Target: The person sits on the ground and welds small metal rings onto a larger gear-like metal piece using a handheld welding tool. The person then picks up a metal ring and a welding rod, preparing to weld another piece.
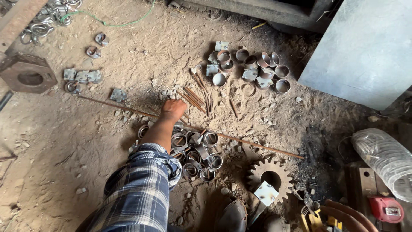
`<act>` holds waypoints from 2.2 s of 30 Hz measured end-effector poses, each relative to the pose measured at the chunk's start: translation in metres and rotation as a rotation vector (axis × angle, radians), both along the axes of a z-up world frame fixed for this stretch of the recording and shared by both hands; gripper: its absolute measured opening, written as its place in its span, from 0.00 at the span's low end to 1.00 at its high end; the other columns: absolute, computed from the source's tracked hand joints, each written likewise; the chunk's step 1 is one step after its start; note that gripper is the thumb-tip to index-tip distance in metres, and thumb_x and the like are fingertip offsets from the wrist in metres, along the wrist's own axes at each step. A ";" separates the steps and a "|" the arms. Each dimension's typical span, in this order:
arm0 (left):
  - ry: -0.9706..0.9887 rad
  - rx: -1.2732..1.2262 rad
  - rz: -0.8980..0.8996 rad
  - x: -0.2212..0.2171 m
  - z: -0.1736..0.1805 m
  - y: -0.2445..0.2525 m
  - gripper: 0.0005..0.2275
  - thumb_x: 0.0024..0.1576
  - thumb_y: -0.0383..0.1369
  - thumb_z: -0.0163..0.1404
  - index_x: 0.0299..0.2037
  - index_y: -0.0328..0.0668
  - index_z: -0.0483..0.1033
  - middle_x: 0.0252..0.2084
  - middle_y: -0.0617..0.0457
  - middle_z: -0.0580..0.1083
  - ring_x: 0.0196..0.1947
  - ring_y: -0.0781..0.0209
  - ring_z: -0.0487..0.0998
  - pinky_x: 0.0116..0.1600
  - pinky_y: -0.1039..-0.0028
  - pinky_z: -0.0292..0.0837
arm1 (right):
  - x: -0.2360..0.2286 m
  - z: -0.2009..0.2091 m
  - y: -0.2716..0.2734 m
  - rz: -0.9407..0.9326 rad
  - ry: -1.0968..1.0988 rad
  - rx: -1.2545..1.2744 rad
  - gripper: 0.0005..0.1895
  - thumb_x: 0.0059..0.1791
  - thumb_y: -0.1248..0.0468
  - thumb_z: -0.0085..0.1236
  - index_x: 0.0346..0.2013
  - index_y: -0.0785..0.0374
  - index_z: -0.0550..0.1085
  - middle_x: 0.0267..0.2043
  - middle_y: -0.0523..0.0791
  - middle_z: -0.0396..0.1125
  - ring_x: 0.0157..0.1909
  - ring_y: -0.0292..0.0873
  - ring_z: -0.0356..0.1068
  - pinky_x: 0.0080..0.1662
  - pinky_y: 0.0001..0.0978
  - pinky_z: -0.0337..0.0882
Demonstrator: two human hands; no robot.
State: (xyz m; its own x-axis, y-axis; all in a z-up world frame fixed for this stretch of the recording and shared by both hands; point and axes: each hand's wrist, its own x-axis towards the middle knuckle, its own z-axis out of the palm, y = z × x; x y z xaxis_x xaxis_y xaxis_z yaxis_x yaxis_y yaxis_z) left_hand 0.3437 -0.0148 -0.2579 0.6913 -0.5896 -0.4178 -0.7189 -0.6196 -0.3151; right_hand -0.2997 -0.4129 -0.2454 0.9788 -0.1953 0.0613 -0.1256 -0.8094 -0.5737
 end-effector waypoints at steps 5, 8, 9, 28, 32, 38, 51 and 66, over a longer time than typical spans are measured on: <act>-0.005 0.107 -0.086 -0.002 0.004 -0.004 0.09 0.63 0.34 0.50 0.46 0.38 0.80 0.45 0.44 0.80 0.37 0.59 0.81 0.41 0.68 0.81 | 0.019 0.050 0.027 -0.049 -0.019 0.030 0.25 0.42 0.49 0.60 0.53 0.52 0.78 0.60 0.46 0.72 0.61 0.47 0.74 0.62 0.45 0.71; -0.108 0.029 -0.244 -0.005 0.024 0.003 0.11 0.57 0.26 0.52 0.50 0.35 0.76 0.60 0.43 0.72 0.32 0.62 0.80 0.32 0.73 0.82 | 0.046 0.089 0.045 -0.094 0.100 -0.027 0.31 0.35 0.45 0.69 0.50 0.52 0.79 0.60 0.47 0.71 0.60 0.48 0.73 0.59 0.45 0.72; -0.178 -0.022 -0.324 -0.006 0.037 0.005 0.14 0.54 0.20 0.52 0.51 0.34 0.75 0.67 0.44 0.67 0.29 0.62 0.80 0.27 0.75 0.83 | 0.054 0.103 0.056 -0.169 0.132 -0.034 0.30 0.36 0.45 0.71 0.49 0.50 0.80 0.60 0.46 0.72 0.61 0.47 0.73 0.60 0.45 0.72; 1.483 -1.322 0.683 -0.376 0.243 -0.049 0.06 0.57 0.33 0.58 0.40 0.40 0.81 0.29 0.61 0.75 0.22 0.76 0.68 0.24 0.81 0.58 | 0.071 0.241 0.223 -0.215 -0.133 0.518 0.22 0.53 0.56 0.55 0.55 0.69 0.74 0.52 0.50 0.75 0.52 0.46 0.76 0.51 0.36 0.72; 1.290 -1.376 0.487 -0.417 0.215 -0.057 0.06 0.59 0.33 0.58 0.40 0.39 0.81 0.31 0.60 0.77 0.25 0.73 0.70 0.30 0.79 0.65 | 0.066 0.206 0.216 -0.256 -0.071 1.015 0.17 0.56 0.58 0.54 0.45 0.72 0.79 0.38 0.48 0.77 0.41 0.38 0.74 0.47 0.32 0.75; 0.550 -1.003 0.200 -0.401 0.155 -0.091 0.21 0.56 0.41 0.59 0.57 0.48 0.71 0.53 0.54 0.75 0.44 0.58 0.74 0.48 0.64 0.72 | 0.064 0.199 0.176 -0.563 -0.120 1.096 0.14 0.55 0.60 0.55 0.39 0.70 0.79 0.29 0.45 0.74 0.31 0.38 0.70 0.38 0.33 0.72; 0.251 -0.584 0.279 -0.415 0.074 -0.119 0.44 0.46 0.52 0.64 0.72 0.56 0.54 0.75 0.52 0.56 0.75 0.47 0.52 0.76 0.48 0.43 | 0.057 0.218 0.164 -0.529 -0.331 1.106 0.11 0.54 0.62 0.56 0.40 0.69 0.77 0.32 0.42 0.73 0.35 0.34 0.70 0.43 0.28 0.73; 0.205 -1.303 -0.429 -0.416 0.269 -0.048 0.47 0.52 0.33 0.66 0.76 0.31 0.43 0.57 0.41 0.73 0.55 0.49 0.74 0.66 0.60 0.70 | 0.020 0.273 0.181 -0.402 -0.521 0.682 0.11 0.53 0.65 0.59 0.47 0.71 0.77 0.39 0.45 0.75 0.41 0.35 0.73 0.44 0.28 0.74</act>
State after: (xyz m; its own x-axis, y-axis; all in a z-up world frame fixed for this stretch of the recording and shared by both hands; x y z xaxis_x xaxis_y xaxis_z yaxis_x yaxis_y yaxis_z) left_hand -0.0723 -0.0632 0.0111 0.3522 -0.7771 0.5216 -0.8887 -0.1029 0.4468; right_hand -0.2795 -0.2315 0.0273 0.7117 -0.6671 0.2201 0.0834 -0.2309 -0.9694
